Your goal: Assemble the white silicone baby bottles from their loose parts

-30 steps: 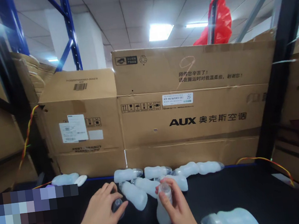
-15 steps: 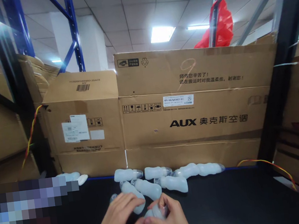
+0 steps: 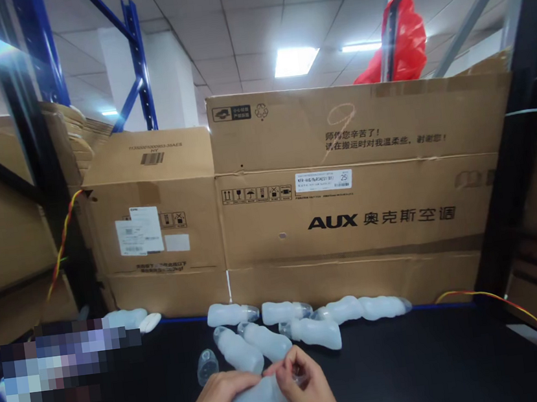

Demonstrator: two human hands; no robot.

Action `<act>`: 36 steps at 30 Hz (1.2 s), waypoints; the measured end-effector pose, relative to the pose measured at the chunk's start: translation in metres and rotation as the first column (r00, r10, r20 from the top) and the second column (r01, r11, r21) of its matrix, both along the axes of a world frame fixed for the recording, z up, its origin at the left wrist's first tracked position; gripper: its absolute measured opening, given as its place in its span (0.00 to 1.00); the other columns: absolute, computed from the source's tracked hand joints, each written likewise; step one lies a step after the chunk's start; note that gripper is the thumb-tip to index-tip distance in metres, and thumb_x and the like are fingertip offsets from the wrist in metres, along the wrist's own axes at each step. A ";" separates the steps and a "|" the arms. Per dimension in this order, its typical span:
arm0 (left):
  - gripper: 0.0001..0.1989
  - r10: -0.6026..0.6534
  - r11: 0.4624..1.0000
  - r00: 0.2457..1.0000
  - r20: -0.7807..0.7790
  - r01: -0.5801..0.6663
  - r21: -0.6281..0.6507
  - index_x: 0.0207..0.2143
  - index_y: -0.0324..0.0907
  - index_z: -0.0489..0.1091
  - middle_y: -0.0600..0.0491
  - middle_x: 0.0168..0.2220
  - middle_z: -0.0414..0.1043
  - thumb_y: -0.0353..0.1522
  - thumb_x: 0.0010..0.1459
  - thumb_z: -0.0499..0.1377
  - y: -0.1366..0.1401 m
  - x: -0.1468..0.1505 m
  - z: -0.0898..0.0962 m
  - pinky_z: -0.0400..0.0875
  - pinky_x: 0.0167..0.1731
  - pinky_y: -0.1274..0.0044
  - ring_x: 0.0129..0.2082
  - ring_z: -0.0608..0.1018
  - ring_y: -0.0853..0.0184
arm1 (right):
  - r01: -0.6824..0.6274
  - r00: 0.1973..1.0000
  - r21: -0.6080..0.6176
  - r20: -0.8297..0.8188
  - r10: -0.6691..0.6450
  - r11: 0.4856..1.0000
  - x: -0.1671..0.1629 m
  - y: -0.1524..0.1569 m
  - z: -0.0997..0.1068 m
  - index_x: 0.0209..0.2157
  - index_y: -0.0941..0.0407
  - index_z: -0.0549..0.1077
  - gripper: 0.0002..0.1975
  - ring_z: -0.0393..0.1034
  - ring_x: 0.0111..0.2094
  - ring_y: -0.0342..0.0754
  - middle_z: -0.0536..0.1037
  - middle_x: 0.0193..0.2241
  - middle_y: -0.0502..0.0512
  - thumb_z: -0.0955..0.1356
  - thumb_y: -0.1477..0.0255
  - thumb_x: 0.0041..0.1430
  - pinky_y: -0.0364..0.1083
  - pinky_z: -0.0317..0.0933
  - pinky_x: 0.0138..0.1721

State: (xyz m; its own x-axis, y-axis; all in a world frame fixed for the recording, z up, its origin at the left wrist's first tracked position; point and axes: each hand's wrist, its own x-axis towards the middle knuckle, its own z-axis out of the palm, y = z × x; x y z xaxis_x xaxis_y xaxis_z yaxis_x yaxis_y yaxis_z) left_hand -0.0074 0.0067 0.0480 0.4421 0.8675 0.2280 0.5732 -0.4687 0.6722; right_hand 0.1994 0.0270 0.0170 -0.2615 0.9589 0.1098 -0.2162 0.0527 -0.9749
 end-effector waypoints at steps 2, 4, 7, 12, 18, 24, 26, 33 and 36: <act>0.23 -0.018 1.000 0.999 0.046 0.019 -0.007 0.43 0.46 0.82 0.51 0.38 0.83 0.44 0.44 0.74 0.000 -0.002 -0.003 0.72 0.45 0.74 0.39 0.81 0.58 | -0.007 0.999 -0.038 0.032 0.008 0.999 0.003 0.003 0.002 0.28 0.53 0.63 0.35 0.73 0.24 0.47 0.80 0.31 0.53 0.73 0.36 0.44 0.45 0.70 0.21; 0.24 -0.009 1.000 0.995 0.097 0.012 -0.026 0.46 0.47 0.81 0.50 0.42 0.83 0.43 0.45 0.73 -0.001 -0.006 -0.009 0.72 0.48 0.72 0.44 0.80 0.55 | 0.008 0.999 -0.072 0.054 -0.004 0.997 0.005 0.007 0.001 0.26 0.54 0.64 0.35 0.71 0.22 0.45 0.79 0.29 0.53 0.72 0.35 0.45 0.44 0.68 0.19; 0.30 0.049 0.998 0.983 0.179 -0.040 -0.054 0.52 0.51 0.78 0.49 0.52 0.79 0.42 0.45 0.74 -0.005 -0.010 -0.023 0.69 0.57 0.68 0.55 0.76 0.51 | 0.043 0.999 -0.181 0.011 -0.042 0.983 0.006 0.011 -0.002 0.22 0.54 0.63 0.36 0.63 0.15 0.40 0.73 0.19 0.50 0.71 0.34 0.47 0.41 0.61 0.15; 0.35 0.016 0.978 0.958 0.288 0.044 -0.203 0.60 0.46 0.72 0.44 0.58 0.75 0.44 0.50 0.72 -0.002 -0.008 -0.034 0.66 0.60 0.61 0.58 0.74 0.47 | 0.105 0.991 -0.280 -0.048 -0.124 0.954 0.010 0.019 -0.002 0.21 0.54 0.65 0.37 0.56 0.13 0.40 0.62 0.13 0.45 0.63 0.32 0.53 0.40 0.52 0.16; 0.28 0.130 0.984 0.782 0.609 -0.024 -0.179 0.50 0.39 0.75 0.46 0.42 0.81 0.50 0.56 0.67 0.004 -0.003 0.001 0.72 0.44 0.71 0.42 0.79 0.56 | 0.084 0.988 0.049 0.123 -0.090 0.995 0.009 0.015 -0.001 0.19 0.54 0.60 0.35 0.49 0.19 0.36 0.56 0.15 0.41 0.72 0.37 0.49 0.39 0.46 0.22; 0.24 0.216 0.973 0.640 0.738 -0.200 -0.112 0.44 0.38 0.75 0.47 0.38 0.81 0.49 0.56 0.67 0.002 -0.008 0.025 0.74 0.40 0.73 0.39 0.81 0.57 | -0.259 0.956 -0.250 0.073 0.285 0.933 0.000 -0.010 0.001 0.53 0.52 0.68 0.43 0.73 0.20 0.41 0.83 0.33 0.55 0.66 0.32 0.50 0.36 0.48 0.17; 0.23 0.202 0.975 0.668 0.716 -0.210 -0.079 0.44 0.39 0.75 0.48 0.38 0.81 0.48 0.58 0.65 0.000 -0.008 0.026 0.74 0.39 0.73 0.38 0.81 0.57 | -0.291 0.949 -0.267 0.038 0.311 0.919 -0.002 -0.014 0.002 0.62 0.51 0.62 0.47 0.79 0.26 0.45 0.84 0.43 0.62 0.66 0.32 0.52 0.35 0.53 0.18; 0.22 0.127 0.898 0.979 0.161 -0.183 0.401 0.49 0.47 0.76 0.51 0.42 0.83 0.33 0.49 0.68 -0.009 0.006 0.007 0.77 0.45 0.72 0.41 0.84 0.57 | -0.011 0.986 0.003 0.165 0.010 1.000 0.006 -0.009 0.008 0.49 0.57 0.72 0.44 0.64 0.16 0.41 0.76 0.26 0.51 0.58 0.31 0.56 0.39 0.54 0.15; 0.29 0.099 0.840 0.994 0.038 -0.104 0.532 0.50 0.50 0.76 0.51 0.45 0.83 0.30 0.42 0.71 -0.009 0.013 -0.006 0.77 0.47 0.70 0.44 0.84 0.54 | -0.013 0.938 0.268 0.336 -0.081 0.963 0.016 -0.011 0.015 0.41 0.56 0.74 0.34 0.61 0.21 0.41 0.69 0.22 0.47 0.60 0.39 0.64 0.41 0.56 0.23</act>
State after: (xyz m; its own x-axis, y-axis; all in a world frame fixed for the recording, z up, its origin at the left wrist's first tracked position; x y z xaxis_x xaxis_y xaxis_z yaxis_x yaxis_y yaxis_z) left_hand 0.0059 -0.0019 0.0421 0.3539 0.6513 0.6713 0.6326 -0.6953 0.3411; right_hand 0.2157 0.0157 0.0320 -0.2960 0.9166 0.2686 0.1331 0.3181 -0.9387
